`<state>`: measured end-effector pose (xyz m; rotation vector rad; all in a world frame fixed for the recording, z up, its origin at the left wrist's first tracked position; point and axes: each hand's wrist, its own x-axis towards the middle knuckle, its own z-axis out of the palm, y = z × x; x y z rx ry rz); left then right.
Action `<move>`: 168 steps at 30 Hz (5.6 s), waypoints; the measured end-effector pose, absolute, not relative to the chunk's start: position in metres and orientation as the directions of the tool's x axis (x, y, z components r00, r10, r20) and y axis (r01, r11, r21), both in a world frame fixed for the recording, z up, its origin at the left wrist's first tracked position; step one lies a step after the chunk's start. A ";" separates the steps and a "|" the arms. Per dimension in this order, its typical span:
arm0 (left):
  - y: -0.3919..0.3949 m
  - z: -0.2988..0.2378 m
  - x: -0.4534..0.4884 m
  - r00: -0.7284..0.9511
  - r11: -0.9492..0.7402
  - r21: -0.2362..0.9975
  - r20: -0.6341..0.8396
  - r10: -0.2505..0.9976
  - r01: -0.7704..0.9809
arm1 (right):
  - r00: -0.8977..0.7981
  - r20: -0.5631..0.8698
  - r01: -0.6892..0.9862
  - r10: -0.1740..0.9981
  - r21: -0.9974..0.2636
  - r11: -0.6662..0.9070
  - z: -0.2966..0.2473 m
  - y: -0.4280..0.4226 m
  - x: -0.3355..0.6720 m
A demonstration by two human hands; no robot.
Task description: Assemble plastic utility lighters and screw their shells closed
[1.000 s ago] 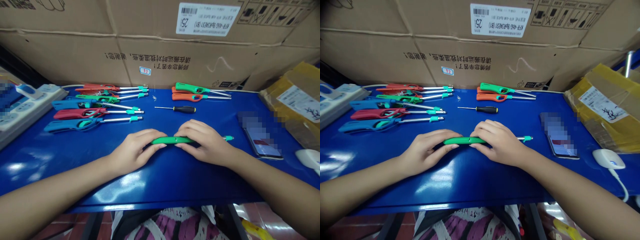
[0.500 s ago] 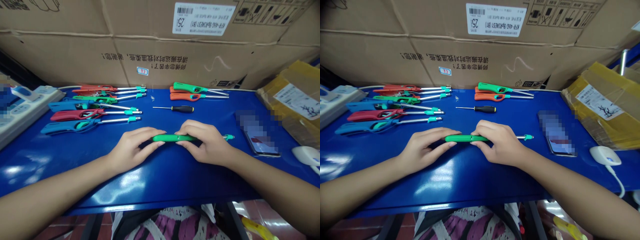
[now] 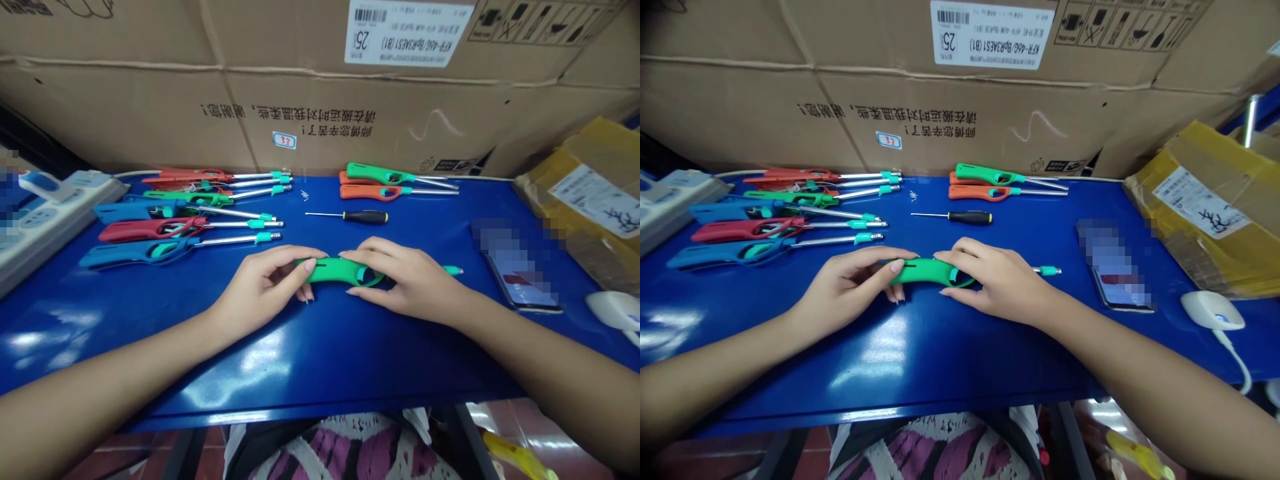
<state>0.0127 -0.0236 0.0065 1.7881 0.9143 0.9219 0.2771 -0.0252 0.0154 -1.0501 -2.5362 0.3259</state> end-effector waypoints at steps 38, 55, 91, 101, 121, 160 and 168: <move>-0.030 0.005 0.012 0.590 -0.754 0.585 0.508 0.627 0.298 | -0.725 0.262 0.504 0.637 -0.427 0.750 0.017 -0.029 0.268; -0.023 0.013 0.009 0.557 -0.651 0.754 0.505 0.659 0.088 | -0.741 0.318 0.418 0.592 -0.471 0.777 0.019 -0.023 0.276; -0.018 0.008 0.005 0.513 -0.730 0.609 0.540 0.667 0.310 | -0.715 0.278 0.613 0.641 -0.192 0.767 0.013 -0.016 0.285; -0.012 0.014 0.001 0.347 -0.556 0.734 0.442 0.827 0.391 | -0.630 0.272 0.690 0.727 -0.231 0.685 0.017 -0.010 0.287; -0.012 0.013 0.006 0.409 -0.330 0.892 0.189 0.893 0.308 | -0.639 0.283 0.606 0.715 -0.389 0.694 0.009 -0.013 0.278; -0.032 0.003 0.001 0.570 -0.583 0.638 0.263 0.778 0.502 | -0.338 0.356 0.737 0.871 -0.475 0.480 0.004 0.048 0.259; -0.031 0.005 0.001 0.569 -0.580 0.668 0.275 0.775 0.466 | -0.119 0.340 0.526 0.933 -0.776 0.350 0.021 0.033 0.257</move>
